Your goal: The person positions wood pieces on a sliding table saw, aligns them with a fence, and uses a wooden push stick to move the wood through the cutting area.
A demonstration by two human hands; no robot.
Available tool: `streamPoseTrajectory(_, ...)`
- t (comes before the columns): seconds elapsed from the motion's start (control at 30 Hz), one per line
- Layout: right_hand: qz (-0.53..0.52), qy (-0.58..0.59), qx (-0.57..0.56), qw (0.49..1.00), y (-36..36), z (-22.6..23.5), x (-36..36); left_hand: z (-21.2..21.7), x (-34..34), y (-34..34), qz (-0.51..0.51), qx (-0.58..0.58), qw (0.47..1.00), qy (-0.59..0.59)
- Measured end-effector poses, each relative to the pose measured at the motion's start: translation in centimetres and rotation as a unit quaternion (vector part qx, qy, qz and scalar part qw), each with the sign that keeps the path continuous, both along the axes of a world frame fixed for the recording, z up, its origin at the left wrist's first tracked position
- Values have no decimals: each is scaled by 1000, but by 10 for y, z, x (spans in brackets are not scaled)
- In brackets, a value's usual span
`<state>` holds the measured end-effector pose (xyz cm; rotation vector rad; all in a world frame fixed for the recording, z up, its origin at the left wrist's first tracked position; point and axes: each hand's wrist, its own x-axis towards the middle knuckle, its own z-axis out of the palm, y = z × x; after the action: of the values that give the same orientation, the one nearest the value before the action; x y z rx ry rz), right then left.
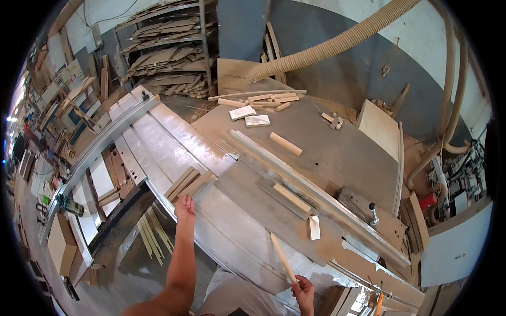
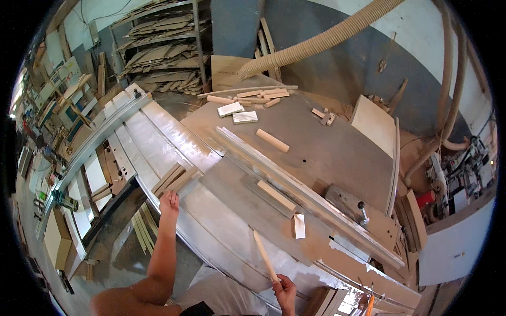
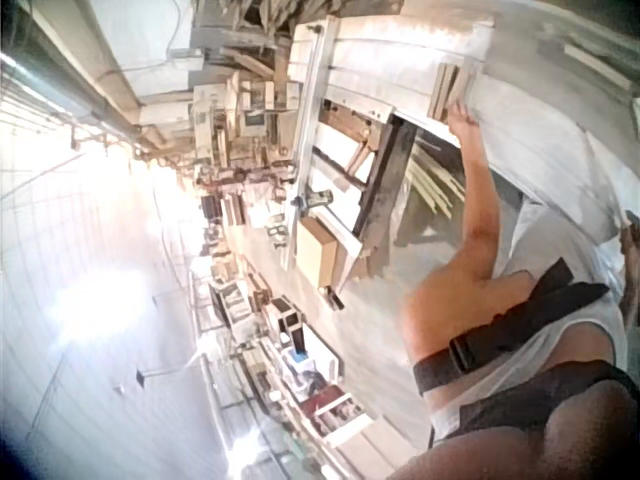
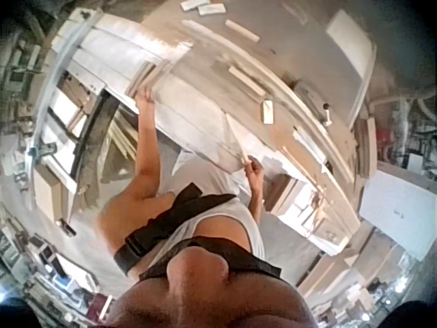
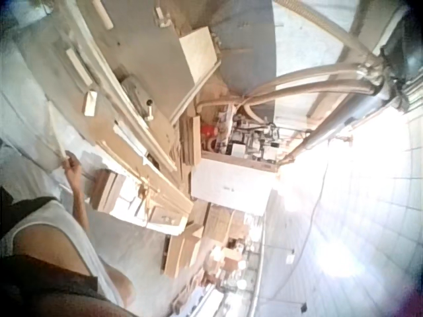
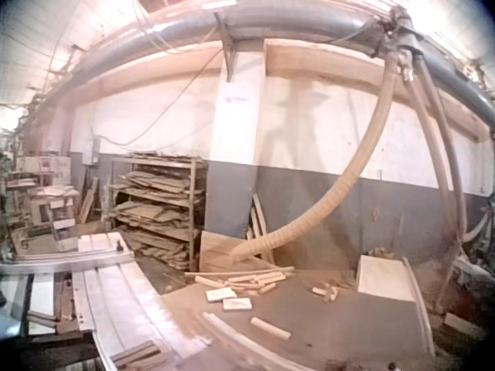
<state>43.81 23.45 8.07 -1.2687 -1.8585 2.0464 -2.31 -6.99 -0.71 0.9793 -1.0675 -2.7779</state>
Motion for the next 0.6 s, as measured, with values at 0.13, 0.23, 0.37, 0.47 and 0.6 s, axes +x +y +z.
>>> streamPoseTrajectory(0.13,13,15,1,1000,3,-2,4,-3,8,-2,48,12,998,-33)
streamPoseTrajectory(0.23,17,-7,6,1000,4,1,8,-7,5,-10,54,37,998,-25)
streamPoseTrajectory(0.37,11,-4,16,1000,3,2,15,-11,-1,-9,65,22,996,-63)
streamPoseTrajectory(0.47,13,9,30,999,-4,0,19,-9,-3,-10,57,15,996,-68)
streamPoseTrajectory(0.6,22,10,58,998,-14,22,17,16,-8,4,43,63,986,-147)
